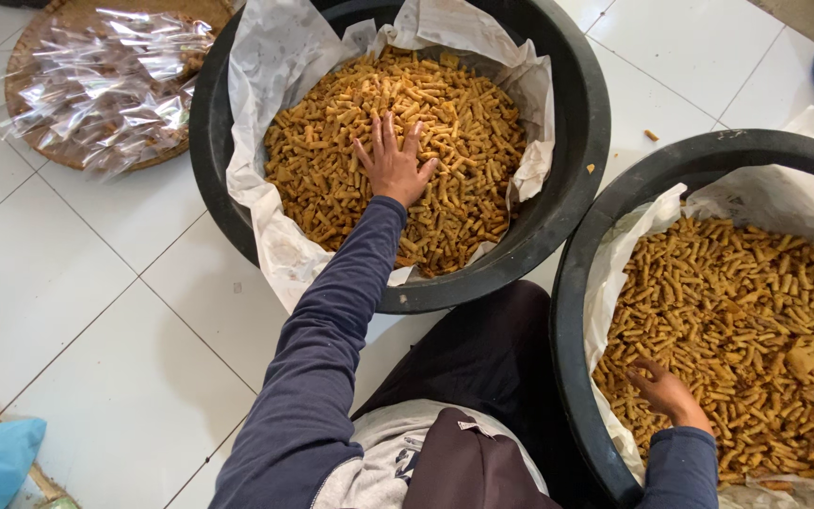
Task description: The person kneels between two large paper-lined basins filled with fried snack pieces and mixes them by hand, breaking apart clumped pieces and crumbling larger chunks back into the basins, occasionally tossing clumps between their hands before returning them to the pile.
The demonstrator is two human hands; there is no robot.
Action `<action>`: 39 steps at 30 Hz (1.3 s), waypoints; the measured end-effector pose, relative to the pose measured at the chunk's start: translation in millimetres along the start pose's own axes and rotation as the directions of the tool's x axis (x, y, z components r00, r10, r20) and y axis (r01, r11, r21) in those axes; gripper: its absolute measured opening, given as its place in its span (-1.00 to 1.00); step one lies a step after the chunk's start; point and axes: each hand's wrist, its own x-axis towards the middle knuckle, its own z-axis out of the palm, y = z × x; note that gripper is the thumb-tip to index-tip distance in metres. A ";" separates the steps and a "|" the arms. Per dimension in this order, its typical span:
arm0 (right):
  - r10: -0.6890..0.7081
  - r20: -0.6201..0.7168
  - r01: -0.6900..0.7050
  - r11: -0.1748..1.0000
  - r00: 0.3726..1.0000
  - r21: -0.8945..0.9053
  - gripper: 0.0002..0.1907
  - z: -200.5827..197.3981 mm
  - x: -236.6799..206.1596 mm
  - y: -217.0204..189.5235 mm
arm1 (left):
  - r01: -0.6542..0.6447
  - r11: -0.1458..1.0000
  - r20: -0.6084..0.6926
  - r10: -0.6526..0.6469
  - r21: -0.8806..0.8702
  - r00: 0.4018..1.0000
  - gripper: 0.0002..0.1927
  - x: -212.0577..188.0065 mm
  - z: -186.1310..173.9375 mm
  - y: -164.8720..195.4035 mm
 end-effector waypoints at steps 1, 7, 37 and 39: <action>-0.001 -0.001 0.001 1.000 1.000 -0.001 -0.37 -0.1 0.2 0.4 | -0.005 1.000 -0.009 0.005 0.003 1.000 -0.22 -0.2 0.2 -0.2; -0.015 -0.037 0.015 1.000 0.999 0.003 -0.37 -1.2 1.4 3.2 | -0.009 1.000 -0.024 0.010 0.005 1.000 -0.22 -0.6 1.6 -1.3; -0.280 -0.175 0.240 0.946 0.944 -0.220 -0.37 42.9 10.1 28.4 | -0.169 0.982 -0.198 0.182 0.078 0.963 -0.24 -18.6 6.7 -45.8; -0.278 -0.184 0.240 0.949 0.943 -0.206 -0.38 47.2 7.2 28.6 | -0.159 0.986 -0.172 0.165 0.049 0.971 -0.23 -20.1 7.9 -51.8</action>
